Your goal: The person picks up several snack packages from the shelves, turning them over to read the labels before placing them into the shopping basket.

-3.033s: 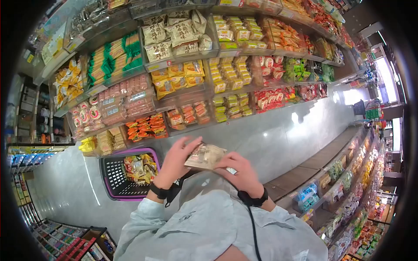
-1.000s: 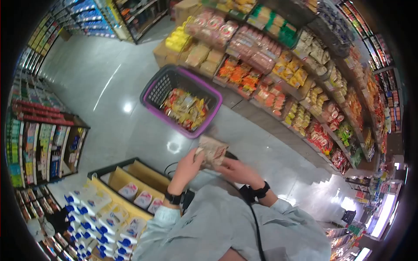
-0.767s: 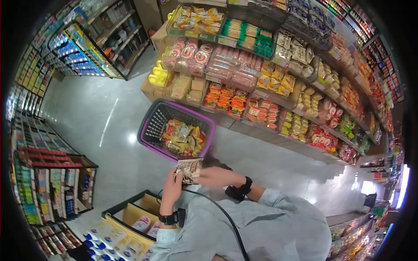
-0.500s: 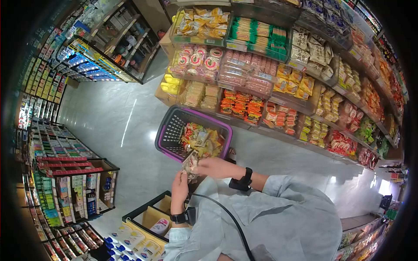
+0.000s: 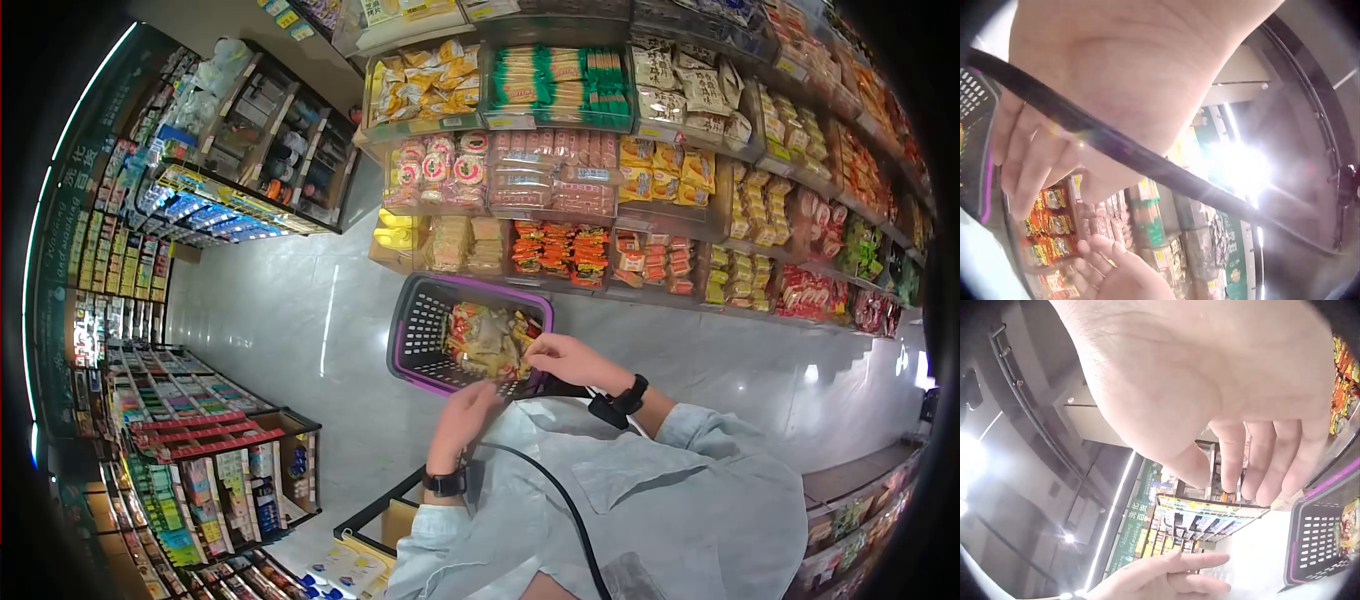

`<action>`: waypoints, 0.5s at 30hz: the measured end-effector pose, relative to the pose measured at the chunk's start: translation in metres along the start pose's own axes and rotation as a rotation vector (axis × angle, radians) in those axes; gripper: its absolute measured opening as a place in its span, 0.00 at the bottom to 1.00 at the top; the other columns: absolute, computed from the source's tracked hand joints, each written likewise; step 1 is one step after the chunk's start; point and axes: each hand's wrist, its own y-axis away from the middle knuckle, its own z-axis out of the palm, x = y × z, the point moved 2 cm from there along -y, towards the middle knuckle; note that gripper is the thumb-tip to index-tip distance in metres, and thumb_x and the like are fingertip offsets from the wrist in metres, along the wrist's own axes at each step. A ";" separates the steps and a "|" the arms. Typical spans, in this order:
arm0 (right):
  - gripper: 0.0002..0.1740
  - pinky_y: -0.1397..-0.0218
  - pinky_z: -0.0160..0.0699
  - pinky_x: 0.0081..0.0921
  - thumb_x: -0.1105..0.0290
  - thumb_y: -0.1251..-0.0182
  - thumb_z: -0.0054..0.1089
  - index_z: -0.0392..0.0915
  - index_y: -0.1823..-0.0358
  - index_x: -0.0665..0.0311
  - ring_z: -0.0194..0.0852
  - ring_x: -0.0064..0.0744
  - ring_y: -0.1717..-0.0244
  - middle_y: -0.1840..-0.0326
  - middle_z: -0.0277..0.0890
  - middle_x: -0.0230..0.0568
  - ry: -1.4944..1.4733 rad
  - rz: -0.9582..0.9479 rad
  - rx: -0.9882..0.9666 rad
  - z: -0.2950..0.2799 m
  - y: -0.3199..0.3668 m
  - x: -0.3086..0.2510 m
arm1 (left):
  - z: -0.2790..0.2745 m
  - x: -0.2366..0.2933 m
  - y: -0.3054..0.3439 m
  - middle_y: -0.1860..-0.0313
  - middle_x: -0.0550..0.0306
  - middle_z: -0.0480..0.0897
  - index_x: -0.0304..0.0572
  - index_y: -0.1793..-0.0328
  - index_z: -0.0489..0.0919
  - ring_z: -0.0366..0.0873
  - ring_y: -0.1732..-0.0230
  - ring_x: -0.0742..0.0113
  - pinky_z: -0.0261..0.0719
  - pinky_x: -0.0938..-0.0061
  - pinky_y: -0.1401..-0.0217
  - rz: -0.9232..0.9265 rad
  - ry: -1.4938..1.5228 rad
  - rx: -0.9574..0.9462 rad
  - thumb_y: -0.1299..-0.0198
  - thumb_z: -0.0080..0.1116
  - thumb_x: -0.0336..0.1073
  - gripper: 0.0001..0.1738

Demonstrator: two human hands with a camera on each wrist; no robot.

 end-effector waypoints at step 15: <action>0.15 0.50 0.84 0.28 0.59 0.22 0.65 0.82 0.52 0.66 0.85 0.25 0.57 0.60 0.87 0.37 -0.012 -0.143 -0.028 0.068 0.133 0.045 | 0.062 -0.137 0.124 0.47 0.52 0.89 0.33 0.29 0.78 0.86 0.46 0.68 0.81 0.73 0.41 0.042 0.133 0.118 0.22 0.58 0.39 0.22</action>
